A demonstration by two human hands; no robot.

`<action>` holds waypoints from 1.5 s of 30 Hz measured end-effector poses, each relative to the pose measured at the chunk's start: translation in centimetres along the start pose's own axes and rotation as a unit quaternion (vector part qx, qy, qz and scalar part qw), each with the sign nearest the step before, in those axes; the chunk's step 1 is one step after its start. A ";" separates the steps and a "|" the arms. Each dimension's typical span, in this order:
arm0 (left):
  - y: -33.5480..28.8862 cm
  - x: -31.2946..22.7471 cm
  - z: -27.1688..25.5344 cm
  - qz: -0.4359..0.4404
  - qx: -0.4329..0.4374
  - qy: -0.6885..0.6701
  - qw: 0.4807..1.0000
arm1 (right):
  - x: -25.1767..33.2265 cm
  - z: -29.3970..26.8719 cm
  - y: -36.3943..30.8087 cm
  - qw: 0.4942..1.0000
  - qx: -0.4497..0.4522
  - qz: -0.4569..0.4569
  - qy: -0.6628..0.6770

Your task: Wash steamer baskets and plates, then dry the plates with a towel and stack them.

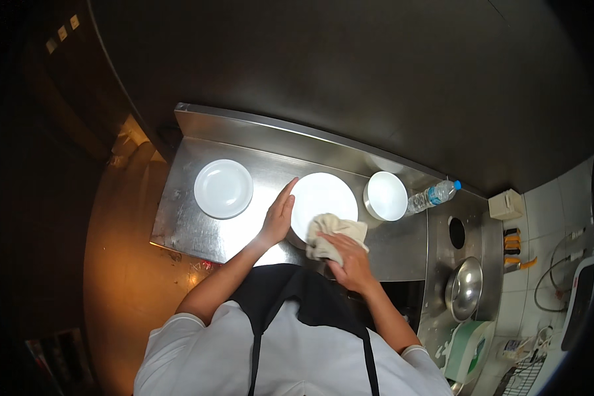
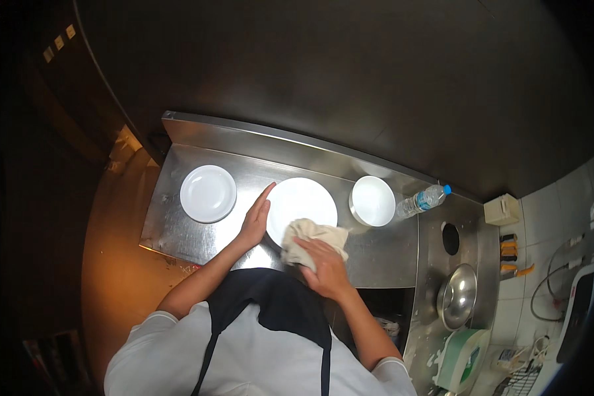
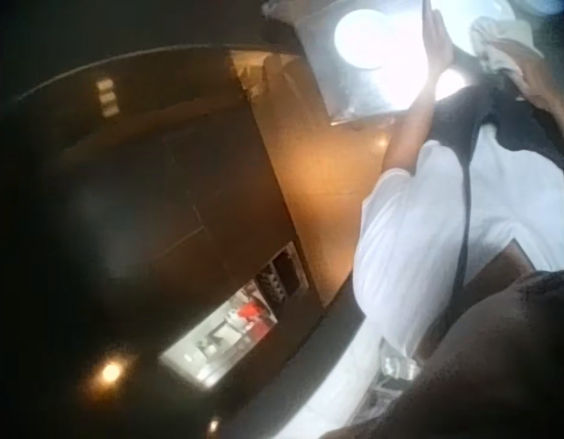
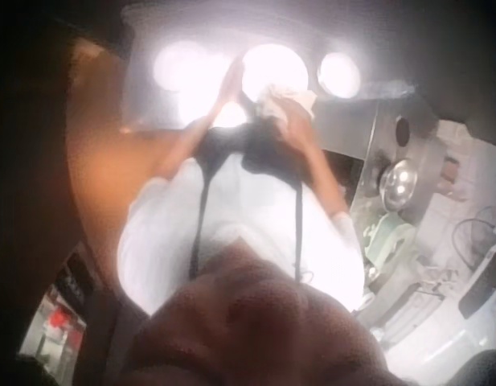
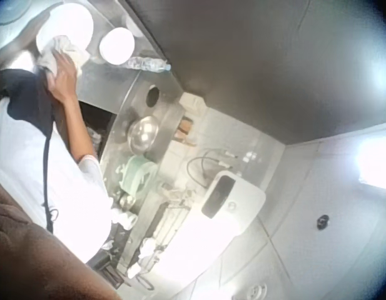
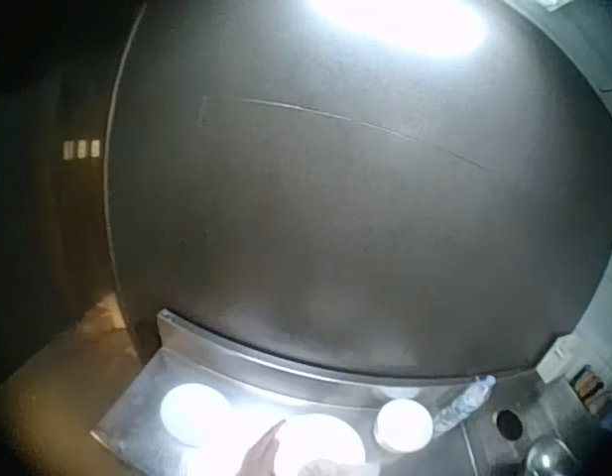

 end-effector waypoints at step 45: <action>-1.1 -8.2 1.7 -0.108 0.167 -0.148 0.969 | -4.8 -2.2 3.2 0.637 -0.243 0.138 0.718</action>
Point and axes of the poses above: each hand's wrist, its own y-axis towards the middle knuckle, its own z-axis out of the palm, x = y × z, the point moved 6 cm from there along y, towards the middle knuckle, and after that the axes turned 9 degrees about -y, right-handed, at the moved point
